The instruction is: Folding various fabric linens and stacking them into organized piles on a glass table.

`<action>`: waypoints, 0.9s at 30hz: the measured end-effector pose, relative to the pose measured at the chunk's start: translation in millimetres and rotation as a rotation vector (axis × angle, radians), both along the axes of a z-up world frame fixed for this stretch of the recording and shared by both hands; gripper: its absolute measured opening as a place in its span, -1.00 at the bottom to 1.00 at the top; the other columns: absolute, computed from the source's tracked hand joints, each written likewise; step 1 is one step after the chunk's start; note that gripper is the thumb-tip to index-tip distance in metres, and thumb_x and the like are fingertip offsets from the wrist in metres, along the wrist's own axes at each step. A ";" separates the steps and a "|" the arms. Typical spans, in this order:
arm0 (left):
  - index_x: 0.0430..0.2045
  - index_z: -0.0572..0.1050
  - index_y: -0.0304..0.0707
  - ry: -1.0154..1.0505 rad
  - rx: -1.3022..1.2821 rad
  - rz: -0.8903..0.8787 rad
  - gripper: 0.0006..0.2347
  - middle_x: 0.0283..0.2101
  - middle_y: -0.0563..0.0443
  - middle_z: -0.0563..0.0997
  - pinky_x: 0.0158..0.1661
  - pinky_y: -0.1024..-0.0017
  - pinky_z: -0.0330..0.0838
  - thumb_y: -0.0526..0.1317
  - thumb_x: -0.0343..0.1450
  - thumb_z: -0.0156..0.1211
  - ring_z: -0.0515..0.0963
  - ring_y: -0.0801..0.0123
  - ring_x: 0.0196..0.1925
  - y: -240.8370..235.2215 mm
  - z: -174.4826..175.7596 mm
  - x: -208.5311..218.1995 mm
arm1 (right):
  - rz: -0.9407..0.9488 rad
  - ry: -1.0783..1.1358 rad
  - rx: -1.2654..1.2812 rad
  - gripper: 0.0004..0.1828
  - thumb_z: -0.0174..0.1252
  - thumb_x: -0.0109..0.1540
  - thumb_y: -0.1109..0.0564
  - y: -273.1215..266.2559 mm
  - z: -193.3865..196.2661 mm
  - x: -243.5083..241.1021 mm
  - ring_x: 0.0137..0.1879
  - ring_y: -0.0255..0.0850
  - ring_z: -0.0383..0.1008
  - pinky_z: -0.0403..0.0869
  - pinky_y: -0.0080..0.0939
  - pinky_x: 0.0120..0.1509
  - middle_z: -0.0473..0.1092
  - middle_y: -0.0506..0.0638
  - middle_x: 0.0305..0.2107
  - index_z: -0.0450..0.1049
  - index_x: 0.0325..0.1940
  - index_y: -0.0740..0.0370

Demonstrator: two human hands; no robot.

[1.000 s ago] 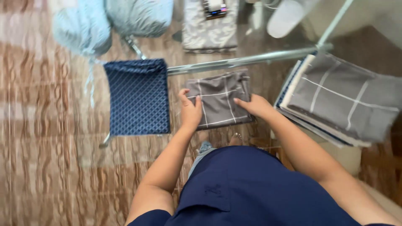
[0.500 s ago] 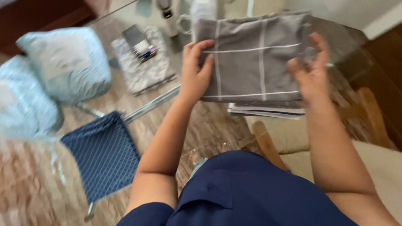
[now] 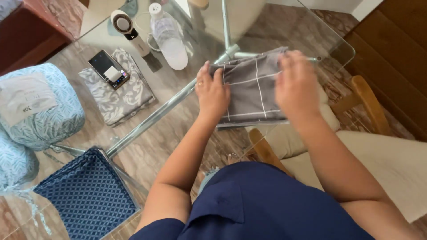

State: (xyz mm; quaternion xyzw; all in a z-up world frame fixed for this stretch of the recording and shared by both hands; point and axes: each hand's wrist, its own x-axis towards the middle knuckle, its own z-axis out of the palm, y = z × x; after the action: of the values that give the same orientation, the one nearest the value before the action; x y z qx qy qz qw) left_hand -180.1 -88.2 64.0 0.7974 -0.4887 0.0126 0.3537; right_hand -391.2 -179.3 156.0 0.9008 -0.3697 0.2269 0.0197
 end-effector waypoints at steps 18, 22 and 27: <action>0.41 0.23 0.35 -0.231 0.357 -0.297 -0.27 0.57 -0.22 -0.09 0.39 -0.31 -0.56 0.44 0.30 0.03 -0.31 -0.32 0.58 -93.2 -9.0 -49.6 | 0.044 -0.315 0.721 -0.14 0.16 0.34 -0.11 -124.0 -143.4 -35.6 0.53 0.22 0.19 0.24 0.08 0.54 0.14 0.30 0.45 -0.06 0.65 -0.07; 0.40 0.26 0.36 -0.192 0.325 -0.237 -0.28 0.59 -0.12 -0.05 0.42 -0.26 -0.52 0.45 0.31 0.04 -0.26 -0.23 0.61 -56.8 -16.9 -14.3 | 0.077 -0.204 0.442 -0.12 0.30 0.23 -0.09 -92.6 -131.6 11.0 0.49 0.40 0.05 0.27 0.12 0.41 -0.02 0.46 0.46 0.07 0.57 -0.05; 0.39 0.29 0.33 -0.232 0.316 -0.215 -0.29 0.57 -0.14 -0.03 0.40 -0.28 -0.52 0.44 0.31 0.05 -0.24 -0.26 0.59 -74.6 -22.7 -21.6 | 0.143 -0.360 0.612 -0.16 0.30 0.26 -0.05 -110.3 -140.1 -0.3 0.51 0.28 0.16 0.27 0.08 0.51 0.09 0.36 0.41 0.12 0.58 -0.05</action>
State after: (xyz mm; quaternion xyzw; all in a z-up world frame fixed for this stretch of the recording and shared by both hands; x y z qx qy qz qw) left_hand -201.6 -162.8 41.4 0.7796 -0.6040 -0.0103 0.1650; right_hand -391.6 -289.6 15.8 0.8341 -0.3543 0.2614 -0.3322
